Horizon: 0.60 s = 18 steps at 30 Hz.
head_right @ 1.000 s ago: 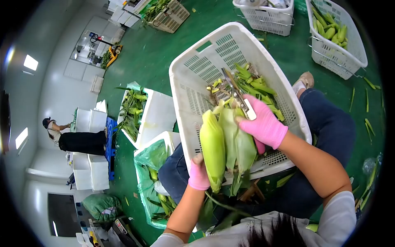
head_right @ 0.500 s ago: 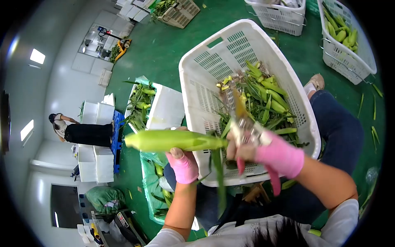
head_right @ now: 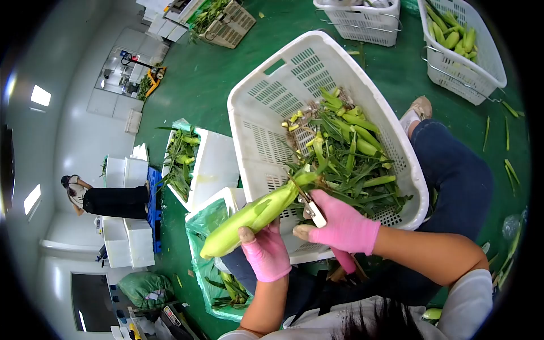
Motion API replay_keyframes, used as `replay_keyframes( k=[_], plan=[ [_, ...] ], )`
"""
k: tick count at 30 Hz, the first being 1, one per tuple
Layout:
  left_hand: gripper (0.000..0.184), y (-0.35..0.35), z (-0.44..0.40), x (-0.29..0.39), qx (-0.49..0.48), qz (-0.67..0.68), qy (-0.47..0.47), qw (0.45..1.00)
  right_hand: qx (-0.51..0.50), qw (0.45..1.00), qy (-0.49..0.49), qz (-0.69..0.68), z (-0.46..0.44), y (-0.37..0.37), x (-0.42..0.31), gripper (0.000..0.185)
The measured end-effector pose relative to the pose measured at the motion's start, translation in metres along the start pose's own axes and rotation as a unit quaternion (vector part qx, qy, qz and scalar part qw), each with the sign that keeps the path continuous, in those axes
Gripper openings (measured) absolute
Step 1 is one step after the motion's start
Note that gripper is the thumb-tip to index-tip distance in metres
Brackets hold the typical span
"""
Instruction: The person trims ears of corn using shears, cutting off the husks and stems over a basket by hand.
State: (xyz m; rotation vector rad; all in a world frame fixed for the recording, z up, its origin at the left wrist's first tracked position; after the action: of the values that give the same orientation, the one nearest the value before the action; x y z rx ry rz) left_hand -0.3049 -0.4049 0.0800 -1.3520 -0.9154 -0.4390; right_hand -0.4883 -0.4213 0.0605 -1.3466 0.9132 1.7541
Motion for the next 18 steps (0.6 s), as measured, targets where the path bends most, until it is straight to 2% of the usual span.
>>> replay_keyframes(
  k=[1, 2, 3, 4, 7, 8, 9, 11, 12, 13, 15, 18],
  plan=[
    [0.065, 0.0, 0.003, -0.003, 0.004, 0.01, 0.013, 1.0, -0.006, 1.0, 0.01, 0.024, -0.001, 0.006, -0.002, 0.044],
    [0.062, 0.0, 0.003, -0.005, 0.024, 0.037, 0.007, 0.999, -0.023, 1.0, -0.003, -0.011, -0.002, 0.008, -0.002, 0.04],
    [0.061, 0.004, 0.0, -0.007, 0.039, 0.091, 0.04, 0.994, -0.04, 0.998, -0.014, -0.045, -0.004, 0.009, -0.003, 0.036],
    [0.06, 0.011, -0.008, -0.006, 0.054, 0.145, 0.07, 0.985, -0.051, 0.998, -0.041, -0.013, -0.003, 0.012, -0.005, 0.028],
    [0.053, 0.032, -0.029, -0.002, 0.054, 0.341, 0.17, 0.923, -0.103, 0.979, -0.075, -0.157, 0.003, 0.003, -0.012, 0.02],
    [0.051, 0.037, -0.033, -0.001, 0.061, 0.361, 0.176, 0.914, -0.112, 0.978, -0.076, -0.156, 0.009, 0.004, -0.023, 0.016],
    [0.049, 0.041, -0.036, 0.0, 0.068, 0.379, 0.184, 0.905, -0.164, 0.959, -0.067, -0.219, 0.011, -0.004, -0.018, 0.023],
    [0.048, 0.048, -0.039, 0.003, 0.065, 0.387, 0.179, 0.902, -0.2, 0.939, -0.081, -0.269, 0.017, -0.023, -0.007, 0.037],
    [0.047, 0.05, -0.037, 0.002, 0.066, 0.393, 0.182, 0.899, -0.207, 0.958, -0.087, -0.177, 0.016, -0.031, 0.0, 0.05],
    [0.049, 0.05, -0.034, 0.001, 0.075, 0.397, 0.19, 0.895, -0.205, 0.963, -0.059, -0.163, 0.014, -0.037, 0.002, 0.057],
    [0.054, 0.048, -0.027, -0.004, 0.093, 0.41, 0.208, 0.883, -0.217, 0.968, -0.086, -0.089, 0.011, -0.04, 0.005, 0.058],
    [0.061, 0.037, -0.008, -0.015, 0.06, 0.271, 0.261, 0.925, -0.177, 0.981, -0.022, -0.075, 0.004, -0.032, 0.005, 0.057]
  ],
)
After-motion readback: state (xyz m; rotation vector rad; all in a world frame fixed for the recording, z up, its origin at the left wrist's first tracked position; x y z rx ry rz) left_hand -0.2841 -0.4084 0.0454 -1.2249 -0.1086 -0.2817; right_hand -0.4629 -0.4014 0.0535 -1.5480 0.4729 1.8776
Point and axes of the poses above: each hand's wrist, its own z-axis away from the middle knuckle, its own y-axis out of the back of the hand, x = y × z, the point moved 4 cm from there along -z, towards the middle knuckle, and after that the axes turned 15 degrees about z, right-handed, at the moved point
